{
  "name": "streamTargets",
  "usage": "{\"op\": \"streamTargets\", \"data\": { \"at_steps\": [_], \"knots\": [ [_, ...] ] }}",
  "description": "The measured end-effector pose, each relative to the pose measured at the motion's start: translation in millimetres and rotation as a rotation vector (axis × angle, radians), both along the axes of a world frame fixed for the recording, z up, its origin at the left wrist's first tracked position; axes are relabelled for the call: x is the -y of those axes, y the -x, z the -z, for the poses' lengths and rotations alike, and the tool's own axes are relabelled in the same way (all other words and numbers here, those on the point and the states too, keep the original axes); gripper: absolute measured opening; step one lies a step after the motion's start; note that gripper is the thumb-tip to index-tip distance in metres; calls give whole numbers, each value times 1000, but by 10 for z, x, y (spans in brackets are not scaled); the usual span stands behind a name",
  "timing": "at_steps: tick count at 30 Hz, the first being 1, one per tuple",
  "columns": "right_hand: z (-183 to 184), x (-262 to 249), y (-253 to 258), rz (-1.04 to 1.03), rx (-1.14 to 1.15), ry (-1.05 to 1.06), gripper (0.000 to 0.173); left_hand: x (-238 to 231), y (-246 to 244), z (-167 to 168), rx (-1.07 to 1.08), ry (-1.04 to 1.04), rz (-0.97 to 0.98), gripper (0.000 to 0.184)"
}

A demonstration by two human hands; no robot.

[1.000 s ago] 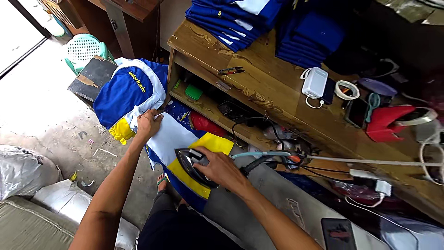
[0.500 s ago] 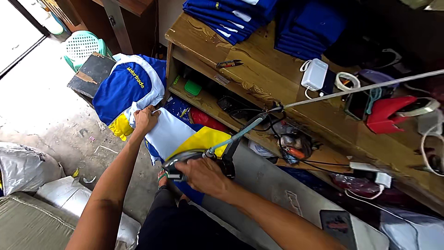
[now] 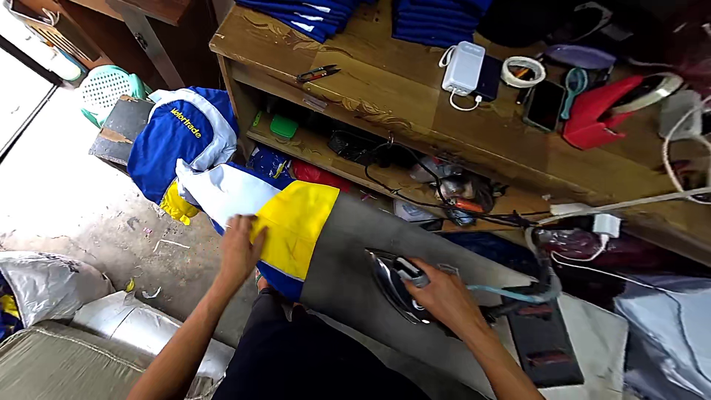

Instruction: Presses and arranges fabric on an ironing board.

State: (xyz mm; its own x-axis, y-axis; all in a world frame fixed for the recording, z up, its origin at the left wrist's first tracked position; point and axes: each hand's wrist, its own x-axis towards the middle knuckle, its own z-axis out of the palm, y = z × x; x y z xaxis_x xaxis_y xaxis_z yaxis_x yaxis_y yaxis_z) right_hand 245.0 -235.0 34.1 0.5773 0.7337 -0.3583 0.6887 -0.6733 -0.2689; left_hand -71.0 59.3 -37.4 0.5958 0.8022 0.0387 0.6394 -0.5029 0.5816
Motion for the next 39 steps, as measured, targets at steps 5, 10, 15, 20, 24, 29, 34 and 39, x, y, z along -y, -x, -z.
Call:
{"op": "streamTargets", "data": {
  "at_steps": [5, 10, 15, 20, 24, 29, 34, 39],
  "knots": [
    [111, 588, -400, 149, 46, -37, 50, 986, -274, -36, -229, 99, 185, 56],
    [3, 705, -508, -107, 311, -262, 82, 1183, -355, 166, -255, -4, 144, 32],
    [117, -125, -21, -188, -129, -454, 34, 1104, -335, 1, -23, 81, 119, 24],
    [583, -1428, 809, 84, -1061, -201, 35, 1063, -382, -269, 139, 30, 97, 21],
    [704, -1810, 1270, 237, -1087, -428, 46, 1022, -411, -366, 199, -27, 100, 19],
    [736, -1697, 1061, 102, -854, -362, 43, 1081, -414, -238, 173, -12, 135, 19],
    [834, -924, 539, 217, -914, -250, 20, 1090, -458, -112, -153, 238, 300, 38],
    [232, -227, 239, -97, -540, -177, 26, 943, -476, -345, -255, 194, 291, 40]
  ]
}}
